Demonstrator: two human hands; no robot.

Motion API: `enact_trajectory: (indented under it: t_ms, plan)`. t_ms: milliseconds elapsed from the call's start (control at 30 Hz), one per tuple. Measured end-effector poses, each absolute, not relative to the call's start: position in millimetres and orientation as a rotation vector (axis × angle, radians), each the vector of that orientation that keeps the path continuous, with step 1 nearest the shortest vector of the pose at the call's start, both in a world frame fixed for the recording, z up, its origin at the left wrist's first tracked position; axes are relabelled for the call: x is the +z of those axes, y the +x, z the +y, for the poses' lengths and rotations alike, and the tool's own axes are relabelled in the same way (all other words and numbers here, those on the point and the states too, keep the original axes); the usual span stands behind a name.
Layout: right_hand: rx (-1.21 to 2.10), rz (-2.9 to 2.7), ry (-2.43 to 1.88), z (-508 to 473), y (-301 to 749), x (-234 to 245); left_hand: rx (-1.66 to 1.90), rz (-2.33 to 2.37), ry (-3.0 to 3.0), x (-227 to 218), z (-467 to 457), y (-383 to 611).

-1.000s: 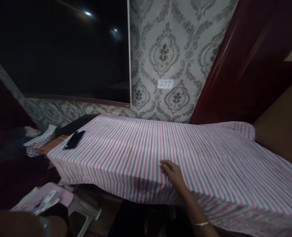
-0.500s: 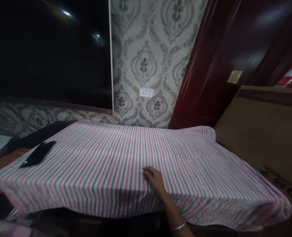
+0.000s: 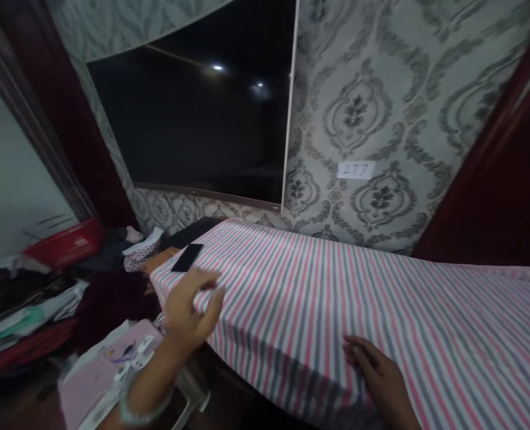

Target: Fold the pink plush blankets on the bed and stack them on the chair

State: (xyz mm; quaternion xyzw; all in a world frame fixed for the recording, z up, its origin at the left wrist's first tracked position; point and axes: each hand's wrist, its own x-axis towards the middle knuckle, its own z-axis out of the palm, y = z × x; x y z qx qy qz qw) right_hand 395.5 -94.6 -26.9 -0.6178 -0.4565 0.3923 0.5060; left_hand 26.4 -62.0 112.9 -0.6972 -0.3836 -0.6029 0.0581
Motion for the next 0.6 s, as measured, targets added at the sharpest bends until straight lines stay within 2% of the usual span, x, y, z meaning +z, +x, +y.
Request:
enact_trajectory:
  t_ms: [233, 400, 600]
  plan:
    - [0.872, -1.167, -1.567, -96.3, 395.1, -28.8, -1.168, -2.322, -1.592, 57.0, 43.8, -63.2]
    - [0.852, -1.165, -1.578, -94.3, 395.6, -29.9, -0.941, -2.493, -1.373, 23.3, 61.5, -107.6]
    - [0.889, -1.136, -1.567, -91.8, 397.5, -35.7, -0.821, -2.585, -1.382, 20.9, 80.3, -121.9]
